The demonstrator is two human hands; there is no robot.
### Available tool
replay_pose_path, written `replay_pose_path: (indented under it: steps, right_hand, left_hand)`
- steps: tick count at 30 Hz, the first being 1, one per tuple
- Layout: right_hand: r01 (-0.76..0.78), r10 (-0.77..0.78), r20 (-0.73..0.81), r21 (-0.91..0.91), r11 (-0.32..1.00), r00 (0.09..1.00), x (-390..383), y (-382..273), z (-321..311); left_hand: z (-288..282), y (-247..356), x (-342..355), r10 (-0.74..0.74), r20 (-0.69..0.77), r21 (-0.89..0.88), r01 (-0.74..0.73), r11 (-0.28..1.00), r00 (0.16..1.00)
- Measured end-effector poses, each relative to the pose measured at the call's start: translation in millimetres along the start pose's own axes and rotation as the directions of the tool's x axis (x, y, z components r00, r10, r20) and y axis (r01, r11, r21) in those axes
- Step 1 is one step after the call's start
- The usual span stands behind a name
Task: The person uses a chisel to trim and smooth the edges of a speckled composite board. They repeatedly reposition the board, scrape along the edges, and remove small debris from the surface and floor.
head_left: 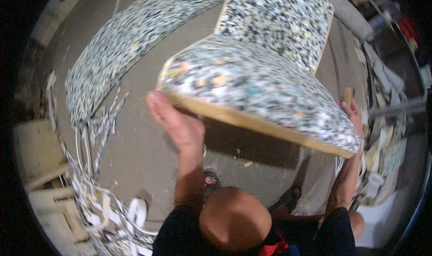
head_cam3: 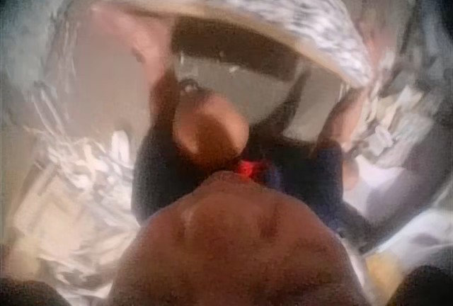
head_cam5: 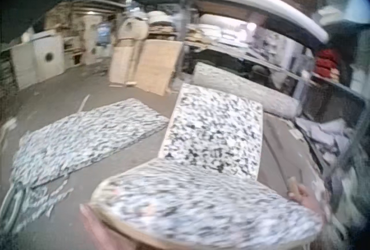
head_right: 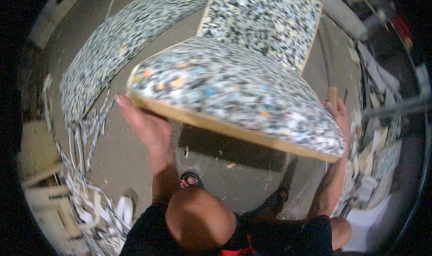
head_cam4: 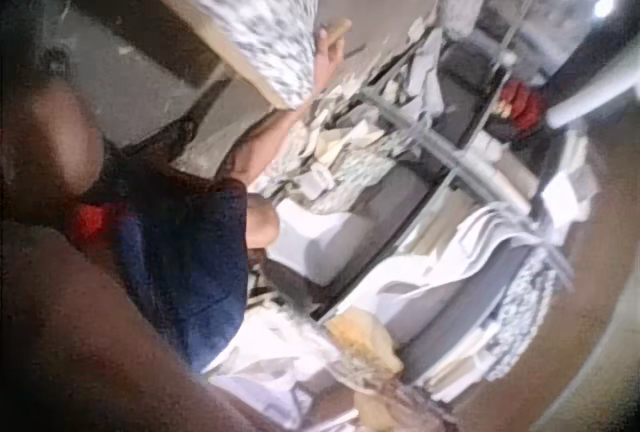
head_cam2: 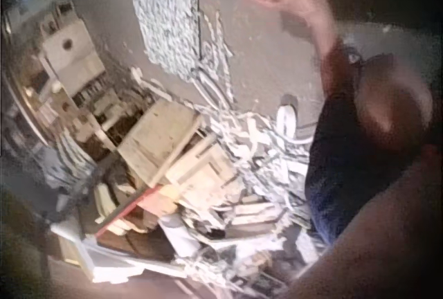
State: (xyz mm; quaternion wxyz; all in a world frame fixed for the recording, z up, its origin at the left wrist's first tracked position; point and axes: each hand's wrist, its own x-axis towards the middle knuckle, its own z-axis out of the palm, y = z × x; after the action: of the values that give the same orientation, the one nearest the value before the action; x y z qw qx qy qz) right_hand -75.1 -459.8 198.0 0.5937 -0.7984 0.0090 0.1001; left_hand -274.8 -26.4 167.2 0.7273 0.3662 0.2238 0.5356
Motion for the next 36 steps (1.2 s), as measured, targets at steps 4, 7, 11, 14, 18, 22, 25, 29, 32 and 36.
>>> replay_pose_path:
  steps: [4,7,11,14,18,22,25,29,32,36]
  right_hand:
    - [-0.013,0.014,0.133,-0.008,1.0,0.991,68,-27,-33]
    - [-0.029,0.019,0.077,0.136,0.99,0.997,110,-13,-70]
    - [0.17,-0.133,-0.13,0.331,0.928,0.982,138,11,-122]
    - [0.151,-0.077,-0.226,0.334,0.93,0.971,145,14,-150]
    - [0.012,-0.023,-0.348,-0.034,0.999,0.937,141,7,-179]
    - [-0.196,0.008,-0.404,-0.427,0.883,0.915,117,-2,-219]
    - [-0.181,0.006,-0.398,-0.405,0.896,0.917,105,-8,-243]
    - [-0.149,-0.083,-0.525,-0.384,0.911,0.847,87,-12,-253]
    - [-0.217,-0.076,-0.622,-0.381,0.899,0.779,74,0,-248]
    - [-0.246,0.016,-0.631,-0.279,0.928,0.776,58,55,-251]
  left_hand:
    - [8,1,-20,0.25,0.188,0.129,-0.276,0.952,0.95]
    - [13,2,-25,0.359,0.315,0.181,-0.427,0.886,0.878]
    - [24,5,-26,0.378,0.356,0.179,-0.46,0.87,0.854]
    - [30,11,-23,0.387,0.383,0.195,-0.482,0.854,0.839]
    - [40,17,-19,0.39,0.441,0.196,-0.51,0.837,0.809]
    - [62,30,-25,0.446,0.591,0.186,-0.652,0.735,0.672]
    - [99,36,-36,0.499,0.659,0.166,-0.756,0.633,0.562]
    - [140,37,-40,0.468,0.7,0.127,-0.739,0.662,0.54]
    - [145,43,-48,0.478,0.707,0.101,-0.743,0.661,0.521]
    - [143,48,-48,0.468,0.778,-0.025,-0.724,0.689,0.419]
